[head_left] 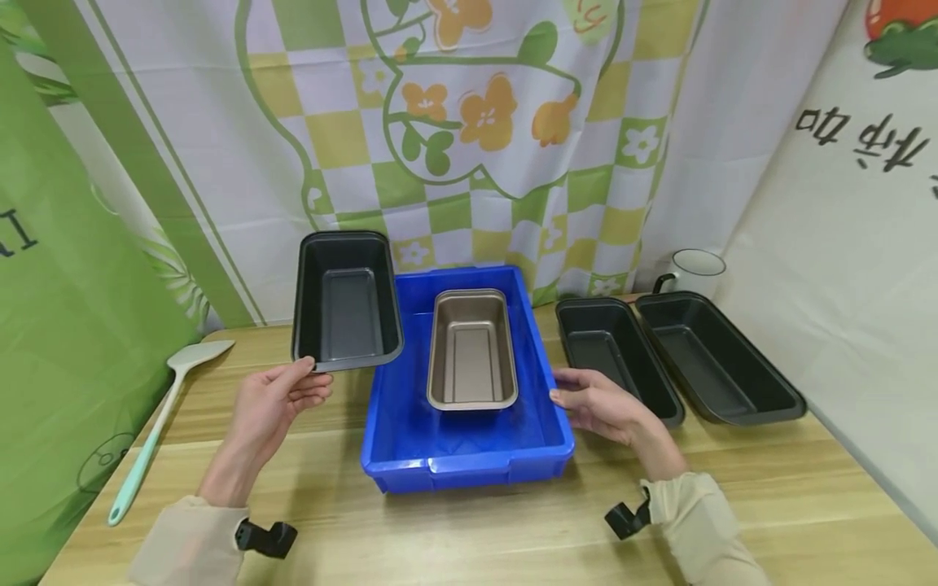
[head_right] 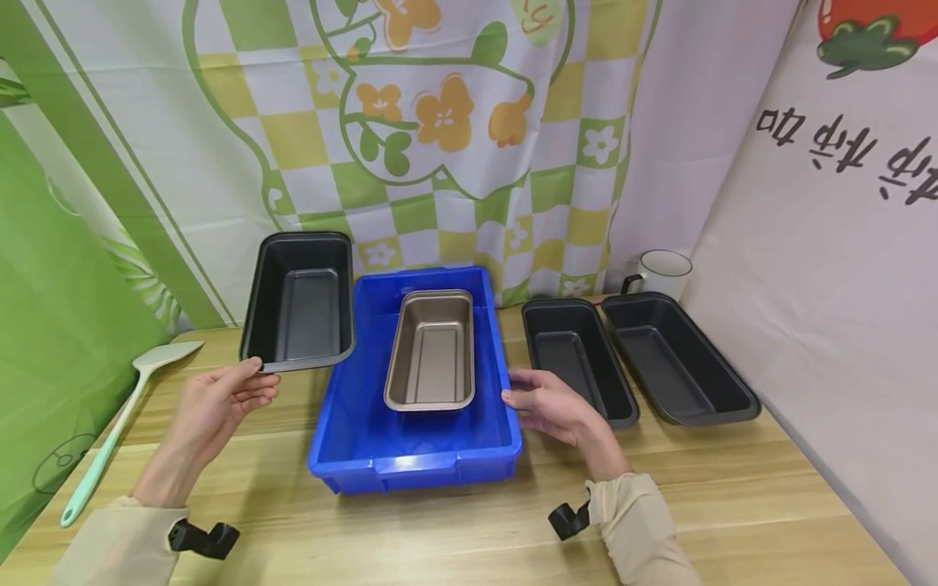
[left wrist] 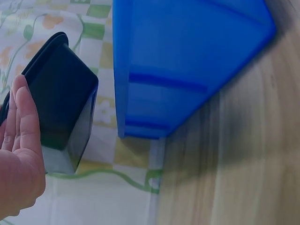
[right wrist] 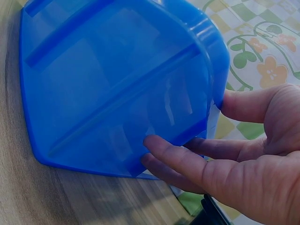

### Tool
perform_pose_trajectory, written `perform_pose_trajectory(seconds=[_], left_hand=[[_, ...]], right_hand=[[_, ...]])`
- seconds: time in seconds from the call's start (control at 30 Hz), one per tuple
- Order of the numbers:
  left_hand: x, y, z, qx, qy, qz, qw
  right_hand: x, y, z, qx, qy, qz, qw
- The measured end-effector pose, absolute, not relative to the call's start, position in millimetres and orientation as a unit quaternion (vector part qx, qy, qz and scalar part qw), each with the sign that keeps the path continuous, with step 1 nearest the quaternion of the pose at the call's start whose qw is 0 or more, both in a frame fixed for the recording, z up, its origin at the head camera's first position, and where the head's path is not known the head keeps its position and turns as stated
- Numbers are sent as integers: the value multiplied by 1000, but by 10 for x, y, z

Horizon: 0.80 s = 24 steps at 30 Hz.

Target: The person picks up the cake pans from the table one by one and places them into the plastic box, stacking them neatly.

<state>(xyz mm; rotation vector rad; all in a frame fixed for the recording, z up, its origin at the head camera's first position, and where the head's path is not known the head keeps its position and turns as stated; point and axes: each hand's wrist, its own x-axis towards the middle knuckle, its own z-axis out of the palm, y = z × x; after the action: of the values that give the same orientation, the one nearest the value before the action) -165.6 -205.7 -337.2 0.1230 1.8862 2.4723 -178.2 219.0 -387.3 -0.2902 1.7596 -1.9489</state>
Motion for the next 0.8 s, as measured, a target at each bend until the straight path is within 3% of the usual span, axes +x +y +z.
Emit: perform_pose_trajectory(seconds=[0.4,0.8], left_hand=[[-1846,-1676,-3233,51,637,769,23],[-1973,-1270,-3181,28,657,750,69]], right_hand=[[-1791,2207,-3886,-109,643,-716,250],[-1802,2192,-3874,-106,641,-717,252]])
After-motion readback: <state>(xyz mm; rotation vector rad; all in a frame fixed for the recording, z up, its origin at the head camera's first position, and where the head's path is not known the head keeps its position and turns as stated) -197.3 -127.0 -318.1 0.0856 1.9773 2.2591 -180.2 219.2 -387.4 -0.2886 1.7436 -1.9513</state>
